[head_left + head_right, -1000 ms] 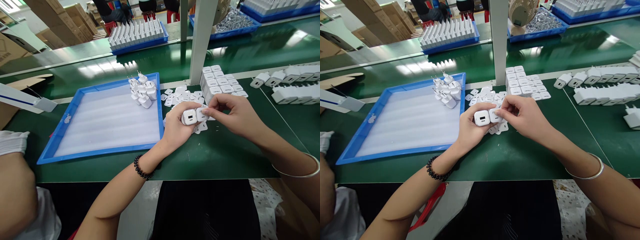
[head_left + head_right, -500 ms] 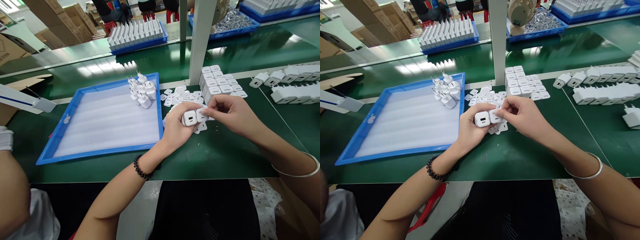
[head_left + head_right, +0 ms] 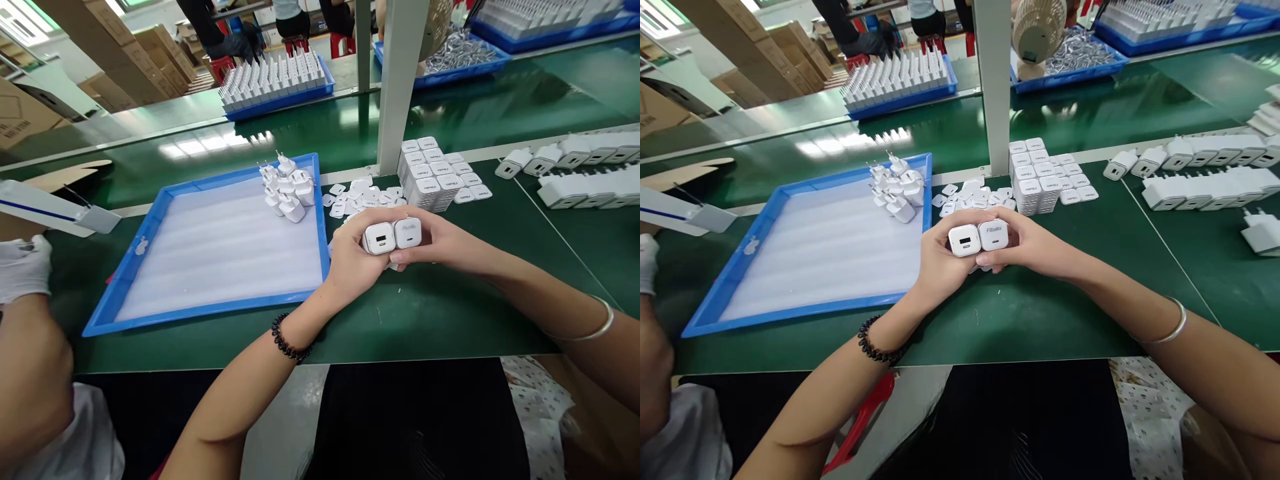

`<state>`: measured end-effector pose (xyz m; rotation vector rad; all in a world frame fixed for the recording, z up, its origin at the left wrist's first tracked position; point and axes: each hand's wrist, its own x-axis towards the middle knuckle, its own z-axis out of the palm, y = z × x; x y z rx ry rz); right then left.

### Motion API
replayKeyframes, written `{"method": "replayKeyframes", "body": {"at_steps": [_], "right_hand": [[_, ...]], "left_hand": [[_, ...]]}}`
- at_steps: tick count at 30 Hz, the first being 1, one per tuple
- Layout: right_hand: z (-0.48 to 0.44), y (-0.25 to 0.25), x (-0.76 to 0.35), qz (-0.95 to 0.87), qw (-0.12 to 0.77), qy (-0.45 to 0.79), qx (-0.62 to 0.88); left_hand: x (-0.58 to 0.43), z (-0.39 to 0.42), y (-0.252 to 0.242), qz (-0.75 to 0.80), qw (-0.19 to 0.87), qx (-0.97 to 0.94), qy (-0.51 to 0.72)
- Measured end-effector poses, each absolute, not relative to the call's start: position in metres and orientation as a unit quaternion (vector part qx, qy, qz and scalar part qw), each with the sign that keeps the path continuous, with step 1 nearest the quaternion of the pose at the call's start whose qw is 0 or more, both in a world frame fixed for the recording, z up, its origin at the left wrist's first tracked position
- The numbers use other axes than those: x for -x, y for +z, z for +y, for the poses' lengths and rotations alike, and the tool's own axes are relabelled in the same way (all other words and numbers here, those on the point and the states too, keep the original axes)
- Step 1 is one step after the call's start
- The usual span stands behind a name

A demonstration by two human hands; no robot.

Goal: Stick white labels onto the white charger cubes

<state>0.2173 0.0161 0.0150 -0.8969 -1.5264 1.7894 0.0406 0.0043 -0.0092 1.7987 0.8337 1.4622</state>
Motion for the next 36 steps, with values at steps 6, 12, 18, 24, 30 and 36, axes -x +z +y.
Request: {"method": "replayKeyframes", "body": {"at_steps": [6,12,18,24,30,36], "right_hand": [[0.012,0.015,-0.215,-0.534,0.321,0.7,0.349],[0.011,0.01,-0.212,-0.497,0.361,0.703,0.358],[0.018,0.014,-0.219,-0.526,0.31,0.729,0.309],[0.012,0.01,-0.208,-0.588,0.349,0.635,0.36],[0.025,0.009,-0.223,-0.689,0.26,0.544,0.403],[0.036,0.012,-0.238,-0.832,0.043,0.332,0.443]], "left_hand": [[-0.043,0.002,-0.009,0.311,0.318,-0.696,0.564],[-0.042,0.0,-0.008,0.303,0.274,-0.728,0.55],[-0.04,0.004,-0.006,0.321,0.355,-0.677,0.559],[-0.042,0.002,-0.008,0.348,0.392,-0.643,0.559],[-0.038,0.01,-0.007,0.376,0.409,-0.599,0.577],[-0.032,0.02,-0.01,0.417,0.469,-0.485,0.609]]}}
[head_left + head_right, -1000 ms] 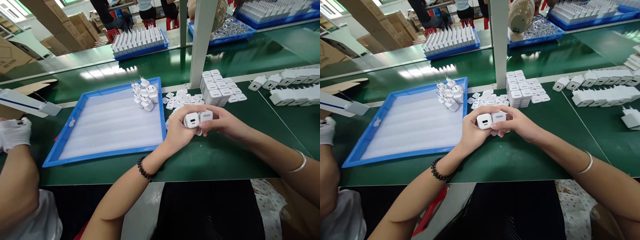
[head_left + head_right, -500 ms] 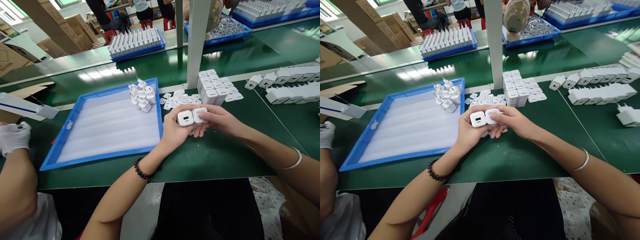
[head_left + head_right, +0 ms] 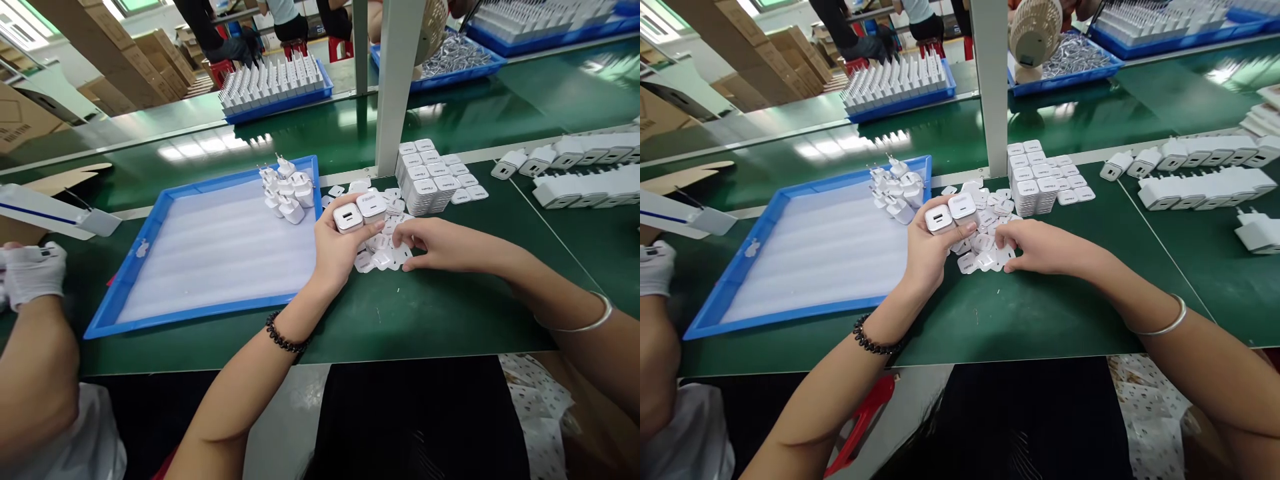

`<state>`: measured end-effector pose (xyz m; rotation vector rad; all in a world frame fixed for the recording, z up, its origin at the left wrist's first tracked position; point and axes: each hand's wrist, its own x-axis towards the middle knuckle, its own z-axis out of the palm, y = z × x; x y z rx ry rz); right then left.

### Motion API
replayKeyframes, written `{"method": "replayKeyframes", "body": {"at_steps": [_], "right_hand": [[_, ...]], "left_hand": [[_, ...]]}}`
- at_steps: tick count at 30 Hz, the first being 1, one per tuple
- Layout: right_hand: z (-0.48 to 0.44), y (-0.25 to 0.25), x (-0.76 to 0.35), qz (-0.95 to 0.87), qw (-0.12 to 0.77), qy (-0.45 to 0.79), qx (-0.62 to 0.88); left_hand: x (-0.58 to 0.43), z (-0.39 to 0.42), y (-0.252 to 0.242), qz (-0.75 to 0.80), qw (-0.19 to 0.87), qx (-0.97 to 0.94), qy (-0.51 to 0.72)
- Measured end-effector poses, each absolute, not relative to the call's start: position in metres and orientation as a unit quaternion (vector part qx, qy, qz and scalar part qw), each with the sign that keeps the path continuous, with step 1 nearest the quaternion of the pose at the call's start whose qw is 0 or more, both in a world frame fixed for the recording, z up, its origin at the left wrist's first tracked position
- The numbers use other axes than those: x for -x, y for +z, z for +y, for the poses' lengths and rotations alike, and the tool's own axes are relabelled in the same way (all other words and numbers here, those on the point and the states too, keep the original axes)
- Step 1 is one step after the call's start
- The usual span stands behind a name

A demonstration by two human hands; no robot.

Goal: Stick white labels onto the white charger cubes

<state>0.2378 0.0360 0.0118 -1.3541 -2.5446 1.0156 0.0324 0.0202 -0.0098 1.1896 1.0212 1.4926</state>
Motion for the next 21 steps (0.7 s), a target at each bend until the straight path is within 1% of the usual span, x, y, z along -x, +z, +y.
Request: {"method": "replayKeyframes", "body": {"at_steps": [2,10,16,18,19,21], "right_hand": [[0.035,0.01,-0.235,-0.843,0.03,0.317,0.433],[0.027,0.007,-0.23,-0.869,0.027,0.249,0.426],[0.031,0.002,-0.227,-0.864,0.064,0.158,0.473],[0.032,0.005,-0.23,-0.854,0.11,0.173,0.479],[0.032,0.008,-0.232,-0.845,0.149,0.201,0.472],[0.029,0.017,-0.237,-0.816,0.234,0.295,0.439]], "left_hand": [[-0.033,0.019,-0.01,0.419,0.476,-0.483,0.604],[-0.035,0.013,-0.008,0.42,0.458,-0.524,0.583],[-0.034,0.015,-0.012,0.413,0.417,-0.565,0.58],[-0.035,0.014,-0.012,0.417,0.387,-0.587,0.576],[-0.035,0.012,-0.012,0.419,0.37,-0.597,0.575],[-0.037,0.009,-0.011,0.419,0.327,-0.618,0.579]]}}
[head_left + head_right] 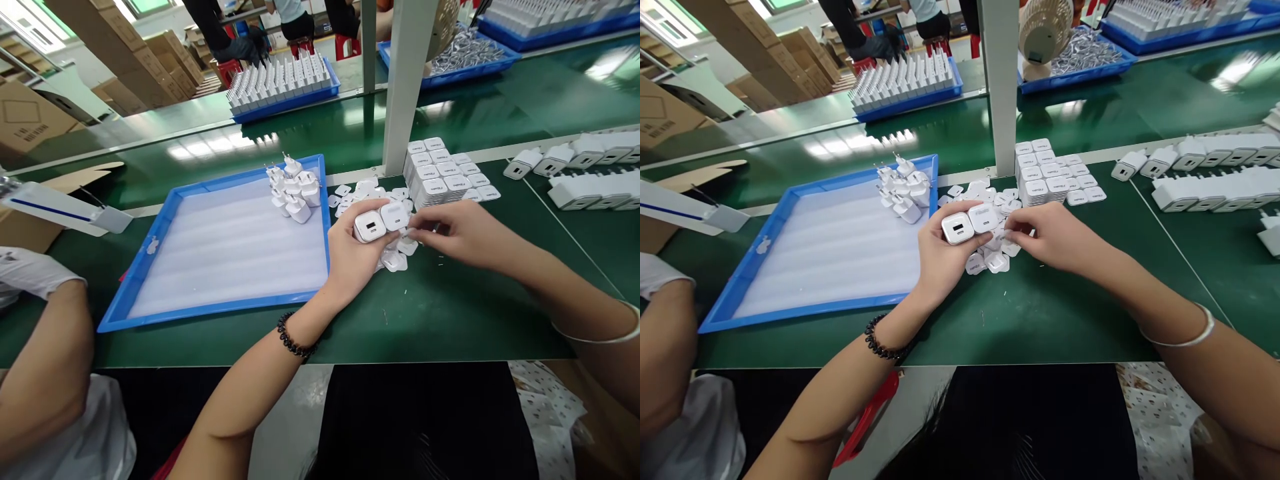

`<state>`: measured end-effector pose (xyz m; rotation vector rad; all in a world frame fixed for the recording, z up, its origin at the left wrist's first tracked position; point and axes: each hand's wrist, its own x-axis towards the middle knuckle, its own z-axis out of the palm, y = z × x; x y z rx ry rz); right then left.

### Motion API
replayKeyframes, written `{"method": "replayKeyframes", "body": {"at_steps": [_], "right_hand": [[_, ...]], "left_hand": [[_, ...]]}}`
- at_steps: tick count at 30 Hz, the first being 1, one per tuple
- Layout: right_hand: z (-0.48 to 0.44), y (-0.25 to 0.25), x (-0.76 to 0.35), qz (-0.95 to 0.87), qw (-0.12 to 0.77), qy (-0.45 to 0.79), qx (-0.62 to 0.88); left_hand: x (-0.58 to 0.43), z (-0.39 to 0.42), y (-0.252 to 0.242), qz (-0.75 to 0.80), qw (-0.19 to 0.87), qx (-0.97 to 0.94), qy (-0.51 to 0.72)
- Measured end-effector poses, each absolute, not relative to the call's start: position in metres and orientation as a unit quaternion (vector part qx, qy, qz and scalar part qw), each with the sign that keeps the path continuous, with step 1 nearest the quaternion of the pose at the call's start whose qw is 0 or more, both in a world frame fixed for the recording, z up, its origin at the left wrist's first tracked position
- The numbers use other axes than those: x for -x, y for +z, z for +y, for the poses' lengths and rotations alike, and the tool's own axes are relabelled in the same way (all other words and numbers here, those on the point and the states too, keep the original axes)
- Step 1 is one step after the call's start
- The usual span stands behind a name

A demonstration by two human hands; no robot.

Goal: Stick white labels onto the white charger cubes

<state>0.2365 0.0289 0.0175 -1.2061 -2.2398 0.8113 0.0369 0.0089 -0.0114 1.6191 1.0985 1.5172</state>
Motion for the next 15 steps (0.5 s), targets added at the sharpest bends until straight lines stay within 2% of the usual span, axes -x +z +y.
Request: {"method": "replayKeyframes", "body": {"at_steps": [3,6,15], "right_hand": [[0.02,0.031,-0.238,-0.75,0.309,0.43,0.397],[0.01,0.037,-0.233,-0.698,0.351,0.489,0.388],[0.0,0.029,-0.222,-0.68,0.34,0.565,0.322]], "left_hand": [[-0.04,0.004,-0.012,0.387,0.236,-0.675,0.583],[-0.043,0.0,-0.013,0.352,0.174,-0.729,0.561],[-0.045,-0.004,-0.01,0.351,0.179,-0.754,0.525]]}}
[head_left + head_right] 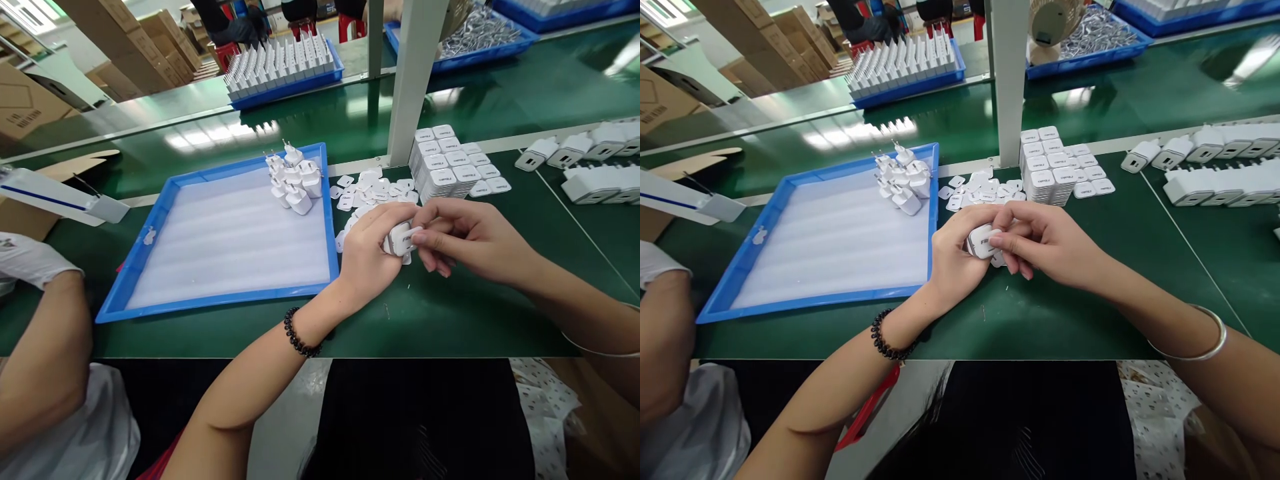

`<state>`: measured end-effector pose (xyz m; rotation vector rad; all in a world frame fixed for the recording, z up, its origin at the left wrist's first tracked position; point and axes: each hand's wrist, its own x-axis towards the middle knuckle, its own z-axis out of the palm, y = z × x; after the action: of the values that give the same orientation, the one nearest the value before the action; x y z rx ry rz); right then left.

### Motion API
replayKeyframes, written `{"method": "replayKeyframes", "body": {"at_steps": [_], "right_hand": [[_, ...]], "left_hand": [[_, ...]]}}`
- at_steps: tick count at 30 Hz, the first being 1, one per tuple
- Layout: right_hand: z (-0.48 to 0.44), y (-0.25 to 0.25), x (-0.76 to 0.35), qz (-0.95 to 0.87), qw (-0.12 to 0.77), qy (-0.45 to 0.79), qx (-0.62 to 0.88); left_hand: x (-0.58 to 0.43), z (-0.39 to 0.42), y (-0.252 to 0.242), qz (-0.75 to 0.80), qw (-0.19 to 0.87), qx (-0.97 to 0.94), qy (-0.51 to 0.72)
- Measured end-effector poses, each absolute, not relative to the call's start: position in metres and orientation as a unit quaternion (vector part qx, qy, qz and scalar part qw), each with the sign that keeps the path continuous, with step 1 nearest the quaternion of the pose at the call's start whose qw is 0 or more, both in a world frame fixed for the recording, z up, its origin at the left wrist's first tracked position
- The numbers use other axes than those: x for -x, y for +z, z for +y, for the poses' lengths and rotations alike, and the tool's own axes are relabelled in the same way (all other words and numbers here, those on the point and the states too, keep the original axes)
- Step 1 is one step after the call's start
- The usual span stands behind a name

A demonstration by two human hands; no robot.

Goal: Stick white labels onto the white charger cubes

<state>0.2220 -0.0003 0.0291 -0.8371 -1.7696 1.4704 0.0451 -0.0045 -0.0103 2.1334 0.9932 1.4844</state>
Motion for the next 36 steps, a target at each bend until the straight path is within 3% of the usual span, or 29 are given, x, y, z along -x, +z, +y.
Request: {"method": "replayKeyframes", "body": {"at_steps": [36], "right_hand": [[-0.0069,0.024,-0.213,-0.65,0.366,0.56,0.362]], "left_hand": [[-0.0458,-0.0046,-0.0117,0.361,0.166,-0.759,0.516]]}}
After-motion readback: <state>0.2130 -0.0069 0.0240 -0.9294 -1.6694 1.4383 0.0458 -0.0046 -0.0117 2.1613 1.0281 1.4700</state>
